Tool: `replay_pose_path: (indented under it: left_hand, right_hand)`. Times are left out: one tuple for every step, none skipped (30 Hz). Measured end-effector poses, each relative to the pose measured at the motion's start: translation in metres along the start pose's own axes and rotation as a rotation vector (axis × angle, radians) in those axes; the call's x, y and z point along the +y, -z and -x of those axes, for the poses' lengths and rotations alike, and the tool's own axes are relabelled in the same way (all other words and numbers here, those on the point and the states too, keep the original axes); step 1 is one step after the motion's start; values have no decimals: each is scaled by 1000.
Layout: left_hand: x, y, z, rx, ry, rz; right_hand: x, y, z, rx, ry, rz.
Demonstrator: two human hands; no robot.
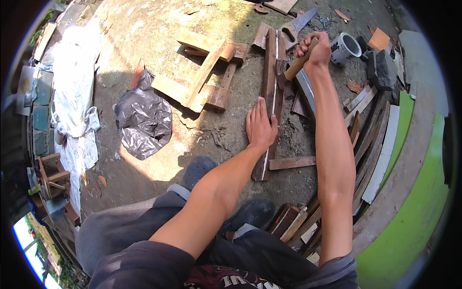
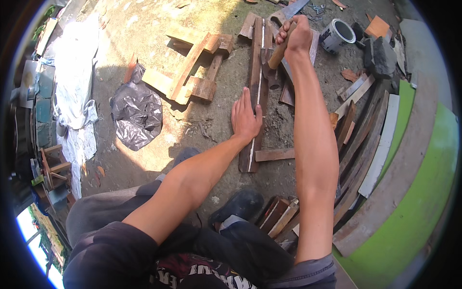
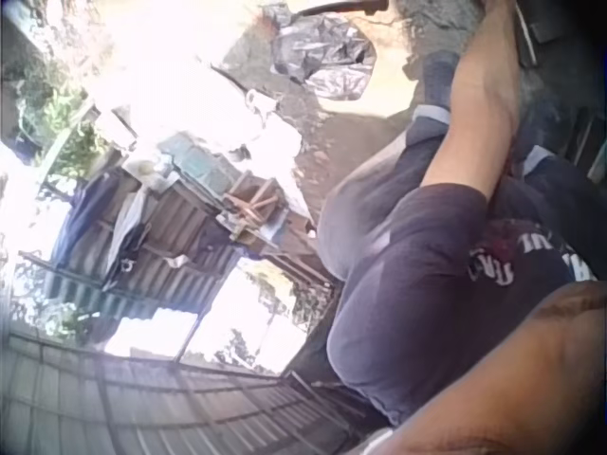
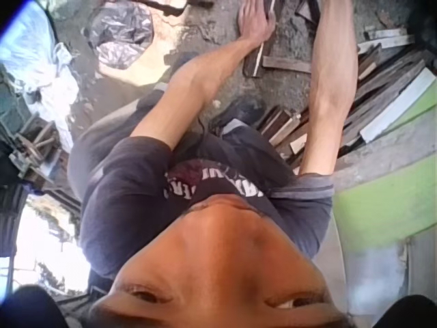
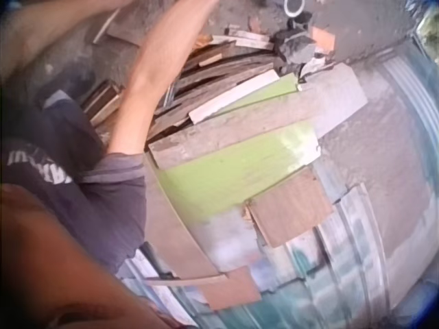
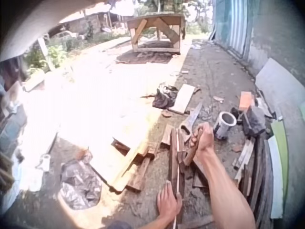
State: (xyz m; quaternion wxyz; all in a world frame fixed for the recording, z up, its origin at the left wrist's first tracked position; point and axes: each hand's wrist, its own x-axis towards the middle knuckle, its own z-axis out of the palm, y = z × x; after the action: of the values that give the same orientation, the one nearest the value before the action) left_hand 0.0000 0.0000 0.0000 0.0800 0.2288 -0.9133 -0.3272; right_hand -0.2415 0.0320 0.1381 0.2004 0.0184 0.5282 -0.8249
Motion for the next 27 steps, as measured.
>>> replay_pose_path:
  left_hand:
    - [-3, 2, -4, 12, -17, -8]
    - [-7, 5, -8, 24, -33, -16]
    - [10, -5, 15, -7, 31, 38]
    - [8, -2, 11, -1, 23, 32]
    - [6, 0, 8, 5, 15, 26]
    - [5, 1, 6, 5, 15, 29]
    - [5, 2, 4, 5, 16, 32]
    - [4, 3, 2, 5, 18, 34]
    - [4, 3, 2, 5, 16, 35]
    - [4, 3, 2, 4, 14, 35]
    - [5, 3, 2, 3, 12, 35]
    - [5, 4, 2, -9, 17, 38]
    - [6, 5, 2, -23, 22, 41]
    - [7, 5, 1, -37, 25, 45]
    - [7, 5, 1, -35, 28, 48]
    - [6, 5, 1, -34, 30, 52]
    - [5, 5, 1, -33, 30, 57]
    - [3, 4, 1, -27, 34, 53]
    - [2, 4, 2, -26, 38, 46]
    - [0, 4, 2, -26, 42, 39]
    - [1, 4, 1, -30, 27, 36]
    - [4, 3, 0, -35, 24, 37]
    - [8, 3, 1, -40, 19, 38]
    - [8, 2, 3, -45, 25, 35]
    - [8, 2, 3, -38, 21, 27]
    - [6, 2, 2, -31, 16, 20]
    - [3, 1, 2, -22, 24, 14]
  right_hand:
    - [-2, -8, -5, 29, -25, 22]
    - [-5, -15, -9, 58, -50, 45]
    - [-4, -12, -4, 105, -124, 139]
    - [-5, -18, -6, 136, -136, 155]
    - [-6, -24, -8, 165, -149, 171]
    - [-6, -23, -13, 152, -154, 148]
    - [-6, -22, -18, 146, -163, 138]
    - [-7, -22, -24, 141, -172, 127]
    - [-8, -20, -29, 139, -178, 117]
    - [-7, -20, -35, 157, -176, 120]
    - [-10, -18, -41, 160, -171, 122]
    - [-11, -19, -46, 160, -168, 119]
    - [-12, -20, -51, 161, -165, 117]
    - [-13, -20, -54, 160, -146, 136]
    - [-11, -22, -56, 154, -142, 133]
    - [-10, -22, -55, 149, -137, 130]
    - [-9, -20, -52, 146, -131, 127]
    - [-4, -16, -46, 113, -90, 77]
    - [1, -16, -37, 91, -49, 62]
    - [6, -15, -28, 69, -7, 46]
    - [5, -12, -24, 58, 50, 28]
    - [3, -10, -23, 80, 68, 34]
    - [1, -7, -21, 95, 105, 20]
    - [2, -6, -16, 104, 133, 6]
    - [4, -4, -10, 114, 161, -8]
    - [8, 0, 3, 107, 222, -49]
    - [19, 7, 21, 92, 273, -86]
